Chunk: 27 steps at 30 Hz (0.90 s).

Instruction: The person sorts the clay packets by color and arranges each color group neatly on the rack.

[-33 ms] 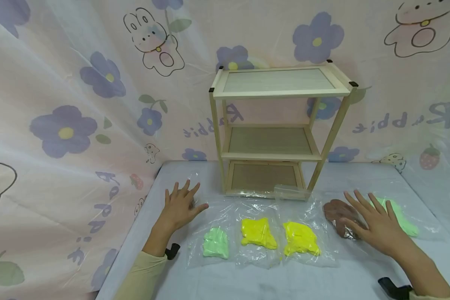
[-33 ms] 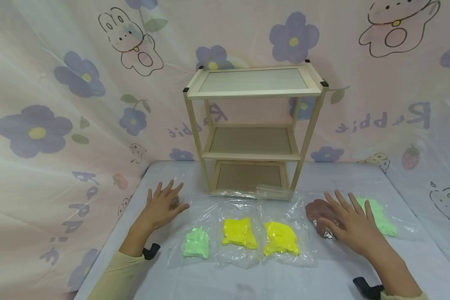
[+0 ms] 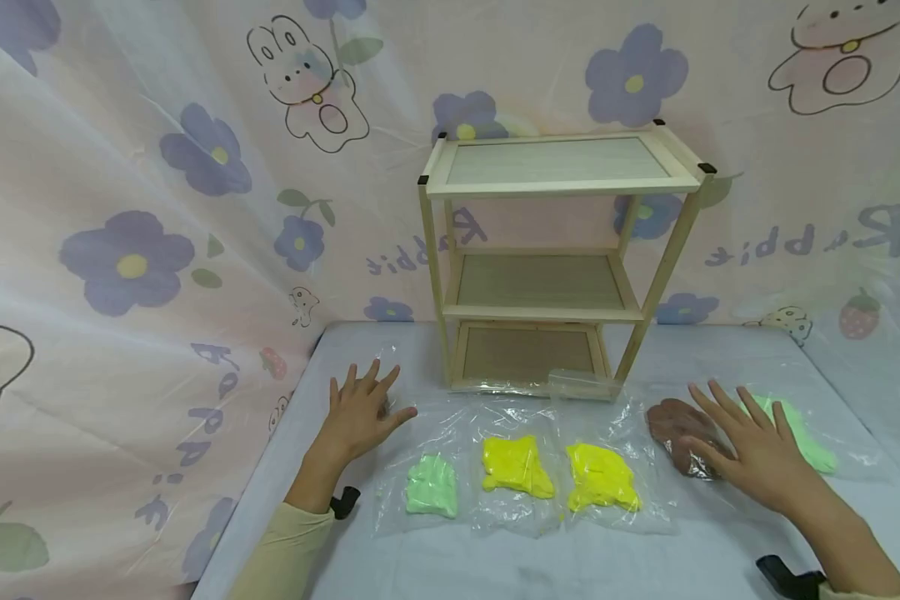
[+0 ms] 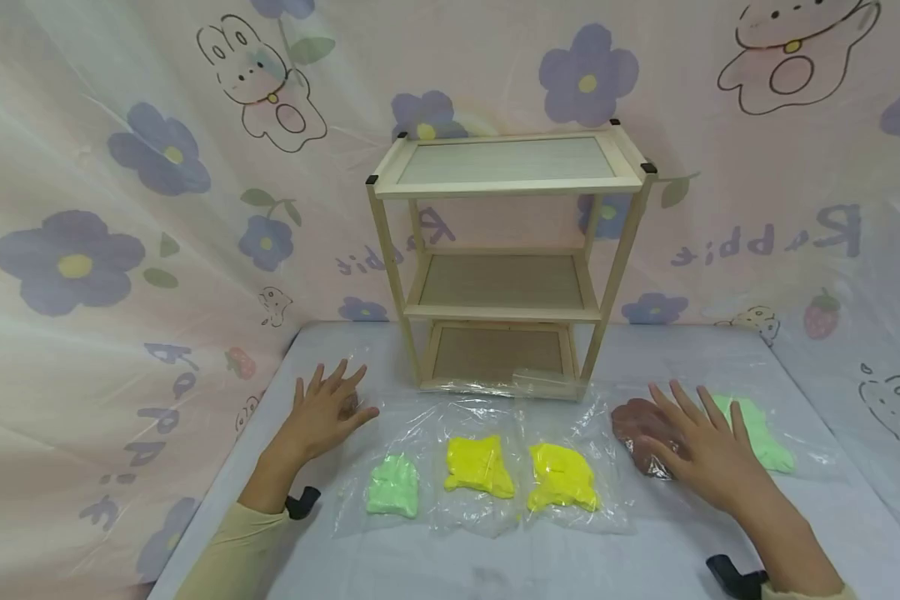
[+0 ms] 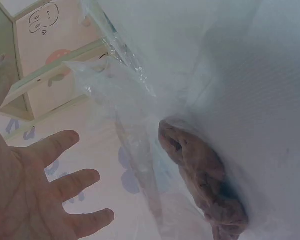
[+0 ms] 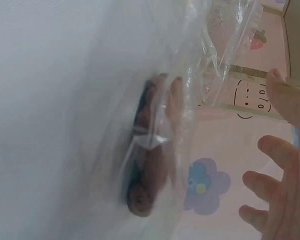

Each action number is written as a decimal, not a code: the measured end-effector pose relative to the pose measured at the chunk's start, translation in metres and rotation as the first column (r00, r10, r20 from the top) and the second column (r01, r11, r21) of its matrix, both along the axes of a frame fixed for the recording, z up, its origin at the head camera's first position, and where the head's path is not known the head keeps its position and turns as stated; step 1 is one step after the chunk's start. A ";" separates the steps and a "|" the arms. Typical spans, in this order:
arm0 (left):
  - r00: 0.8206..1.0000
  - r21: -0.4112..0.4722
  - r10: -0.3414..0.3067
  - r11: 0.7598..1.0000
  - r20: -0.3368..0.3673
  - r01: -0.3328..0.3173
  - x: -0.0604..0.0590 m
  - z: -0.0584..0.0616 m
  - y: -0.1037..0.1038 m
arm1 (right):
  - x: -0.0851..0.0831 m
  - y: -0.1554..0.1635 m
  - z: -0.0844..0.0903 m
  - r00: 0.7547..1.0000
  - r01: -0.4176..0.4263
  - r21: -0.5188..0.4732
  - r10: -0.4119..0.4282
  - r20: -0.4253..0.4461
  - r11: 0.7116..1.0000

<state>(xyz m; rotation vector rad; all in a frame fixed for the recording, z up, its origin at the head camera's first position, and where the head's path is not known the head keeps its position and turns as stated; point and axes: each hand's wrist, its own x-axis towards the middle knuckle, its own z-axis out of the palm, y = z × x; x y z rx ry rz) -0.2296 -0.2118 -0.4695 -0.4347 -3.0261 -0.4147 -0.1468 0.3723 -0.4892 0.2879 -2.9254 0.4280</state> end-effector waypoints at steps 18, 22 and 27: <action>0.999 0.009 -0.046 0.999 0.001 0.046 -0.009 0.009 0.001 | 0.002 0.021 -0.002 0.999 0.051 0.012 -0.051 0.003 0.999; 0.998 0.027 -0.060 0.998 -0.010 0.060 -0.016 0.022 0.002 | -0.001 0.028 -0.001 0.998 0.061 0.013 -0.061 0.016 0.998; 0.998 0.045 -0.066 0.997 -0.009 0.066 -0.026 0.040 0.002 | -0.003 0.040 -0.001 0.996 0.089 -0.004 -0.089 0.031 0.996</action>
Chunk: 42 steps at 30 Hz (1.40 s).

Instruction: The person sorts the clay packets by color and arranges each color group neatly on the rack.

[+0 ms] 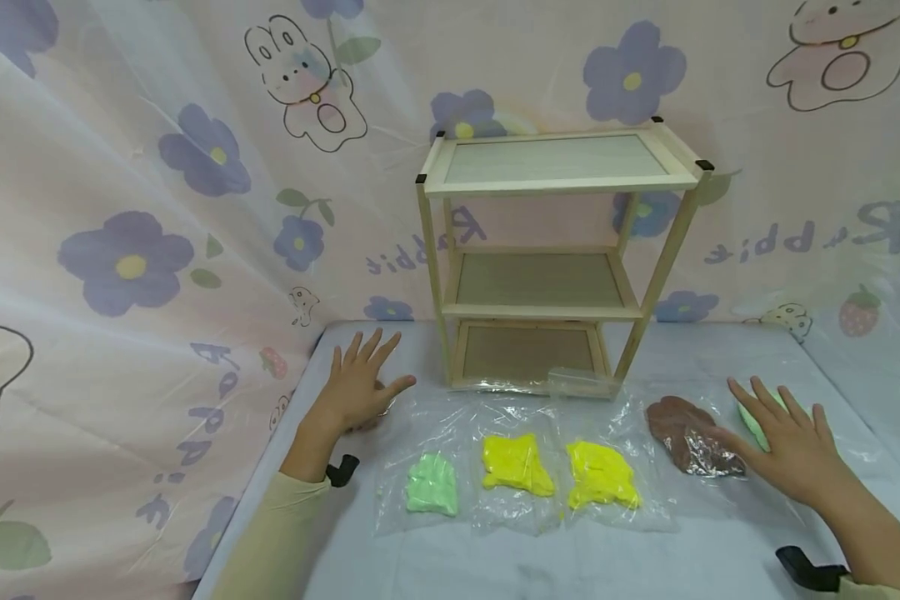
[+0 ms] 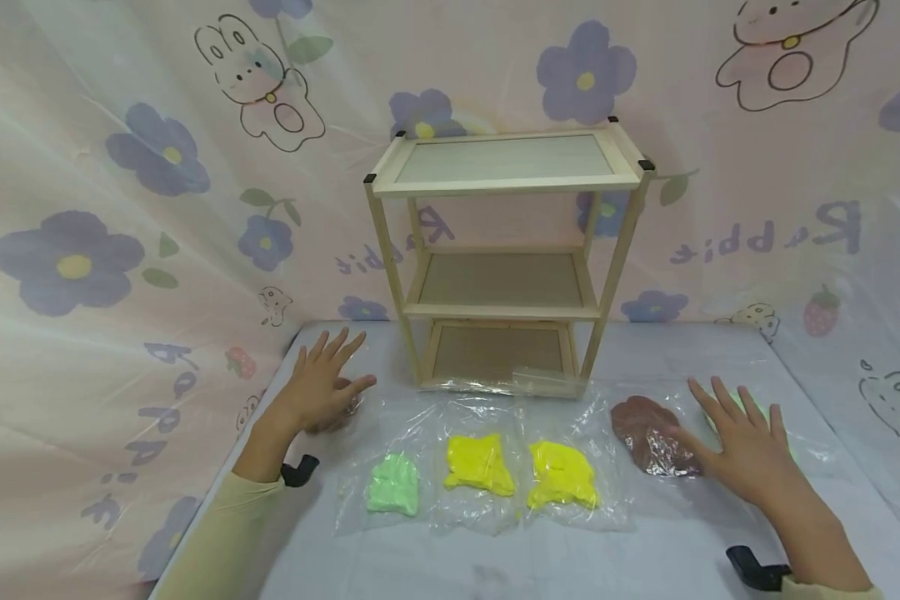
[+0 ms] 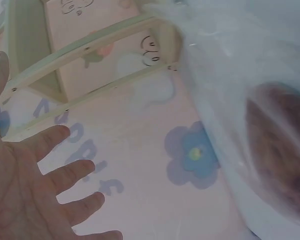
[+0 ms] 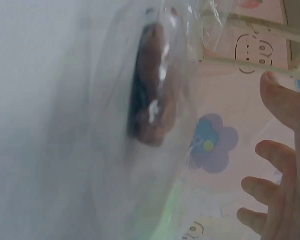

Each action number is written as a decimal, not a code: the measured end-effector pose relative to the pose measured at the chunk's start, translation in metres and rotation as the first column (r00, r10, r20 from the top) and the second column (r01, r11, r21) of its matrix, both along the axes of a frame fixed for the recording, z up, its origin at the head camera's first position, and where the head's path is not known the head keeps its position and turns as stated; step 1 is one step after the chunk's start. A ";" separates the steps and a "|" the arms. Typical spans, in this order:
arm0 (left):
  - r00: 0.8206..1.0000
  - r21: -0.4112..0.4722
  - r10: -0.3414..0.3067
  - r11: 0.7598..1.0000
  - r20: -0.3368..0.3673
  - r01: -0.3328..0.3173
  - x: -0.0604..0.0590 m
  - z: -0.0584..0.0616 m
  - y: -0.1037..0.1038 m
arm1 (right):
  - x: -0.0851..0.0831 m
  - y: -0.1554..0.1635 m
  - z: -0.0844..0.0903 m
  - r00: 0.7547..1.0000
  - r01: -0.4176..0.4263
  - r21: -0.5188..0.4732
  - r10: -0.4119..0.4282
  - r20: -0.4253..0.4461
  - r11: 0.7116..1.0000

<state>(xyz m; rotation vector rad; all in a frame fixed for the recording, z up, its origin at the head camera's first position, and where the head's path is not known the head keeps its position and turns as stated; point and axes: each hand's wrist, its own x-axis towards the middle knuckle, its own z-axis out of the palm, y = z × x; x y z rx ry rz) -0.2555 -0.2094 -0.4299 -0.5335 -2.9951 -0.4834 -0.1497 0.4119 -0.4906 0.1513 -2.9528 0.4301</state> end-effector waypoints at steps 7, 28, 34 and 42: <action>1.000 0.018 -0.018 1.000 -0.021 0.018 -0.008 0.015 0.006 | -0.001 0.018 -0.001 0.998 0.057 0.001 -0.057 0.006 0.998; 0.982 0.220 -0.160 0.959 -0.097 0.178 -0.030 0.052 0.036 | 0.000 0.053 -0.019 0.979 0.202 0.034 -0.203 0.009 0.979; 0.976 0.254 -0.187 0.944 -0.110 0.209 -0.034 0.055 0.042 | 0.002 0.062 -0.022 0.971 0.235 0.052 -0.237 0.029 0.971; 0.971 0.289 -0.172 0.933 -0.164 0.214 -0.040 0.058 0.051 | 0.008 0.065 -0.026 0.942 0.316 -0.023 -0.311 0.129 0.948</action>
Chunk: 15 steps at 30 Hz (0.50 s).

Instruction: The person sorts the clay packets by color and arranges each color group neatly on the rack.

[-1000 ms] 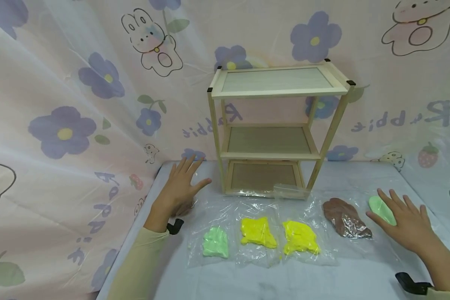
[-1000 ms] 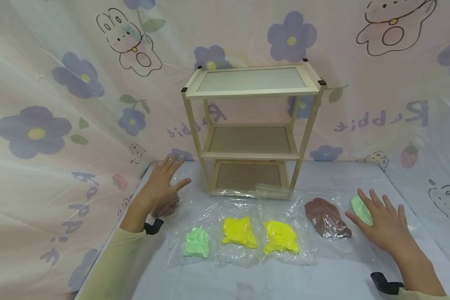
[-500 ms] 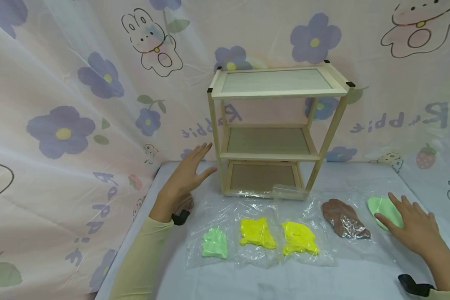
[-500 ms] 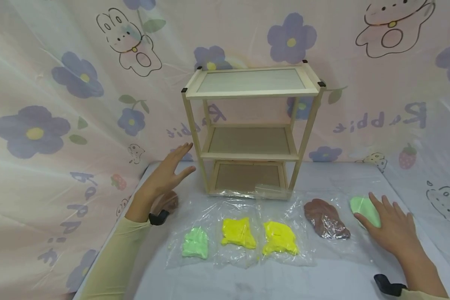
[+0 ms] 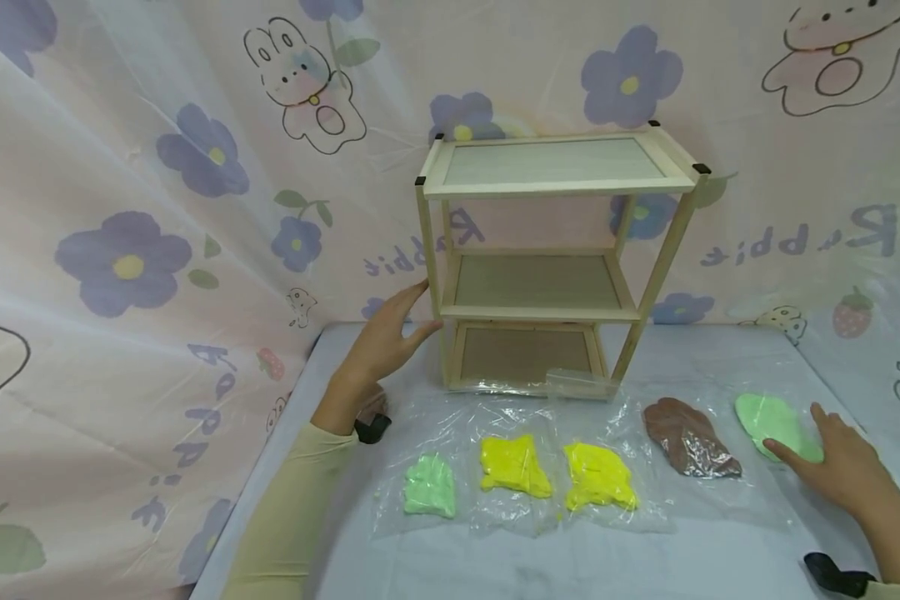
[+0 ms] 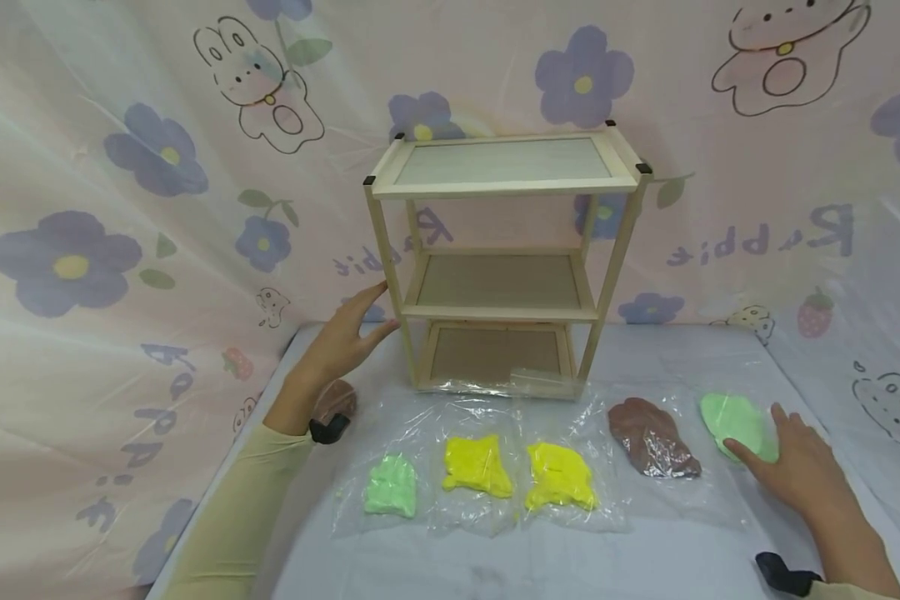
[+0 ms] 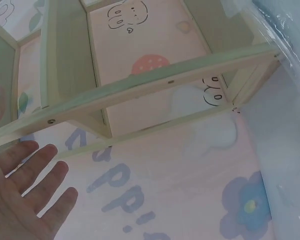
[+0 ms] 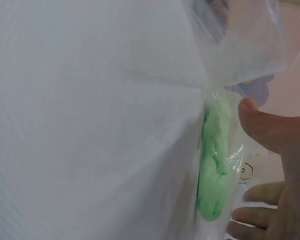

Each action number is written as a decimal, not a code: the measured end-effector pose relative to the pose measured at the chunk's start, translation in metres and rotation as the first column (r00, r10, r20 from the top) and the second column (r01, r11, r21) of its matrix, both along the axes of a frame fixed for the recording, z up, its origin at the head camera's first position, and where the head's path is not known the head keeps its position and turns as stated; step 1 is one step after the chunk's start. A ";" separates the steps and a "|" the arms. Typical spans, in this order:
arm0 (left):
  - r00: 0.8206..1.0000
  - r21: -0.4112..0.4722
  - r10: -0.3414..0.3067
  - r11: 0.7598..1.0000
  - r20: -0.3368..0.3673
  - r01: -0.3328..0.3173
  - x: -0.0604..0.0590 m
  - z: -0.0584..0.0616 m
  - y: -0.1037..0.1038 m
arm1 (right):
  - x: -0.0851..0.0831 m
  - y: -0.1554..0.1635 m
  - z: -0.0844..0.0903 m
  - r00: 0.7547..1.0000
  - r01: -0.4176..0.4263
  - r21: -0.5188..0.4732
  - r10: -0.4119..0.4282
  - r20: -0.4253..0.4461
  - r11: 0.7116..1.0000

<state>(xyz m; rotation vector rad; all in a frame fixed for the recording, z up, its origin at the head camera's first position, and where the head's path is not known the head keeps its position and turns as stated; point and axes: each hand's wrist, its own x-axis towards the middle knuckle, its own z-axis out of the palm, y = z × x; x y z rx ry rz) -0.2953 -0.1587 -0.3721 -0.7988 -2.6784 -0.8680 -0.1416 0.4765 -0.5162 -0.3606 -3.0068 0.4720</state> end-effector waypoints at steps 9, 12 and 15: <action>0.999 0.058 0.036 0.998 -0.003 -0.036 -0.004 0.000 0.009 | 0.000 0.004 -0.005 0.989 0.102 0.049 -0.107 0.106 0.994; 0.999 0.086 0.043 0.995 -0.027 -0.040 -0.005 0.002 0.012 | 0.001 0.004 -0.005 0.983 0.113 0.093 -0.124 0.134 0.989; 0.998 0.114 0.047 0.993 -0.044 -0.041 -0.007 0.002 0.015 | 0.002 0.003 -0.004 0.976 0.126 0.090 -0.140 0.168 0.988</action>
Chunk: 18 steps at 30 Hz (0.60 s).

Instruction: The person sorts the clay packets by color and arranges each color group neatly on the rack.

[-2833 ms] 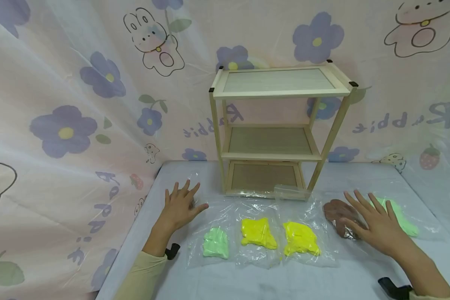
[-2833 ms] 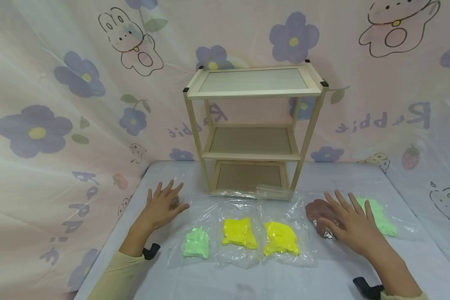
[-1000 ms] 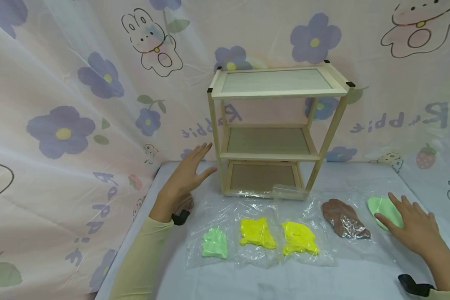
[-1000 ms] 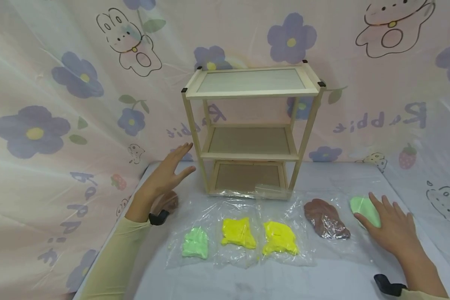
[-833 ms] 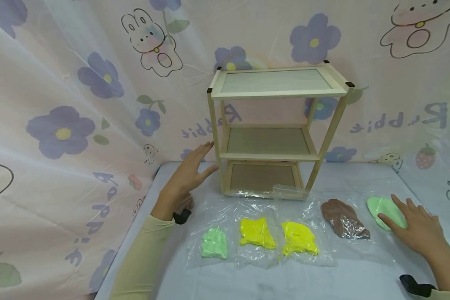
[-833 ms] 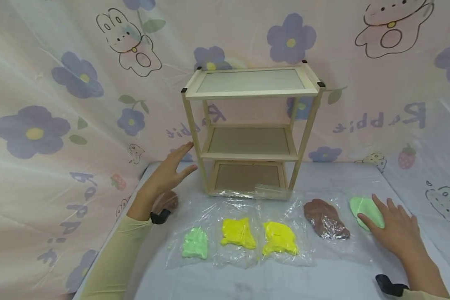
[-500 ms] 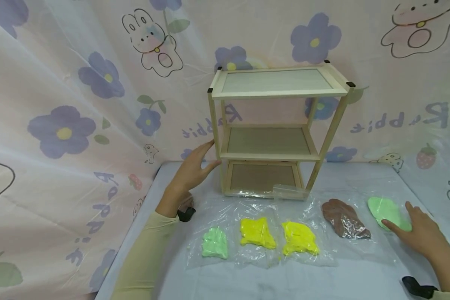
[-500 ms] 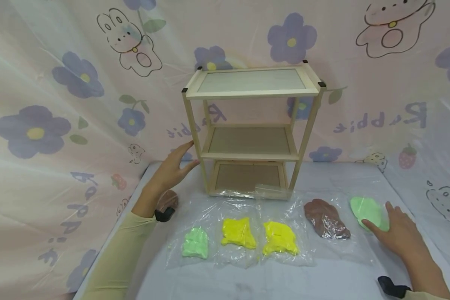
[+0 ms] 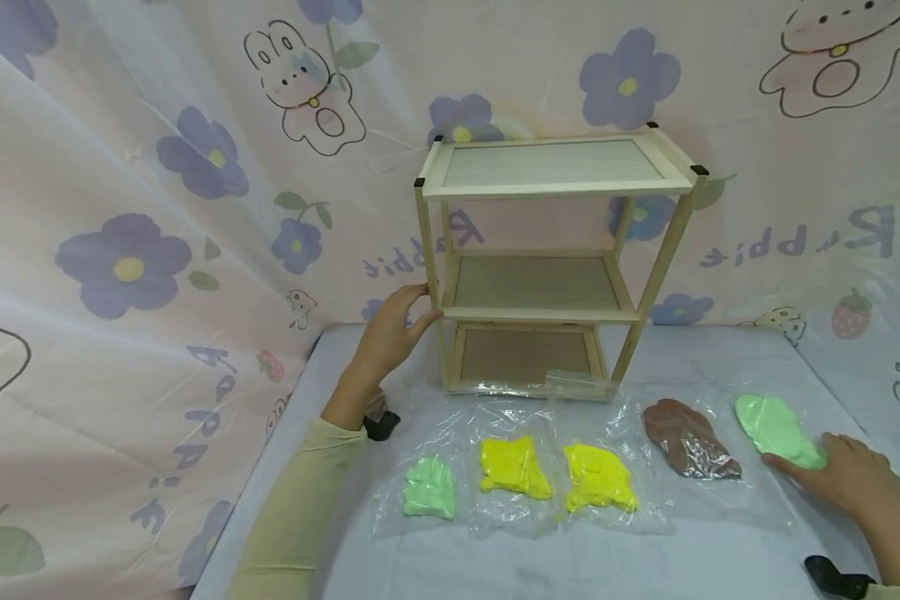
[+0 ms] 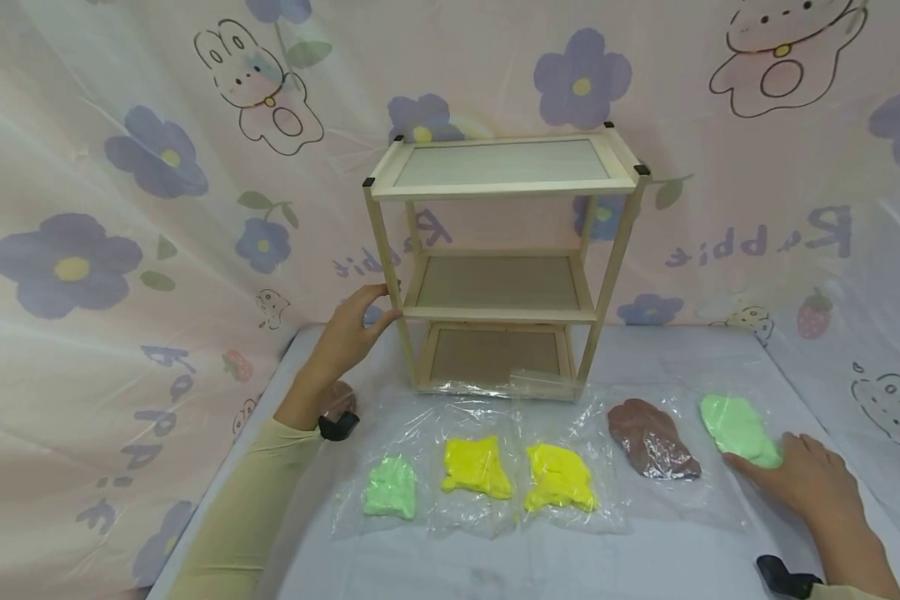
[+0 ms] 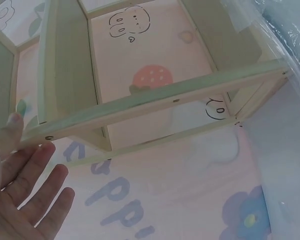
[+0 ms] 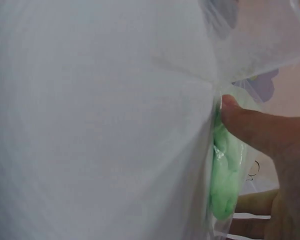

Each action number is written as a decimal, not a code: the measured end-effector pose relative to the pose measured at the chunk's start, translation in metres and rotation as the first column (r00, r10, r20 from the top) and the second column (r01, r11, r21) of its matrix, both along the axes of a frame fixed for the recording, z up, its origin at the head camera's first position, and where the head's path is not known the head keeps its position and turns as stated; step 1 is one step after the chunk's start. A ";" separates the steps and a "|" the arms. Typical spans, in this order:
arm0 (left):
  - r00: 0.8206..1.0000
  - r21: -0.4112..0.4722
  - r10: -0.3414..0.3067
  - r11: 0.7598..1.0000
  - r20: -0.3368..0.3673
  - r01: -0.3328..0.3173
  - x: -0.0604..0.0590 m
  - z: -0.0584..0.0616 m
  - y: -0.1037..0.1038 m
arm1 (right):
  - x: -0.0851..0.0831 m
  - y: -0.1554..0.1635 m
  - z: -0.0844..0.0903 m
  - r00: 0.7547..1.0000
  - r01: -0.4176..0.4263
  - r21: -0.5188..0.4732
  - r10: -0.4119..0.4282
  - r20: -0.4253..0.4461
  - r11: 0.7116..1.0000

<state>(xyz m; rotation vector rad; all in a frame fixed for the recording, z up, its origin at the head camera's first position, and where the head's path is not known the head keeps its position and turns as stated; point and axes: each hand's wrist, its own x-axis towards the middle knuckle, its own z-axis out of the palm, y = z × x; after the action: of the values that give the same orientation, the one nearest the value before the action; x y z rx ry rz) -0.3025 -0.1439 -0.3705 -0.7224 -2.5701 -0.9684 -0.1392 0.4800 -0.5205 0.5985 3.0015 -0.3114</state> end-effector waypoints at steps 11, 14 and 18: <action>0.999 0.067 0.026 0.997 -0.024 -0.025 -0.005 -0.006 0.006 | -0.004 -0.005 0.002 0.999 0.016 -0.014 -0.016 0.030 1.000; 0.999 0.074 0.029 0.997 -0.030 -0.027 -0.005 -0.006 0.007 | -0.006 -0.007 0.003 0.999 0.014 -0.024 -0.014 0.033 1.000; 0.999 0.072 0.033 0.997 -0.035 -0.031 -0.005 -0.007 0.009 | -0.010 -0.009 0.006 0.999 0.009 -0.047 -0.008 0.035 0.999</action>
<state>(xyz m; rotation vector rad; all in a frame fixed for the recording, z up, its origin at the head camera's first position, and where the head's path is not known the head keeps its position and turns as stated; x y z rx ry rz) -0.3078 -0.1353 -0.3771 -0.6710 -2.4950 -1.0220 -0.1490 0.4712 -0.5149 0.6061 2.9505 -0.3672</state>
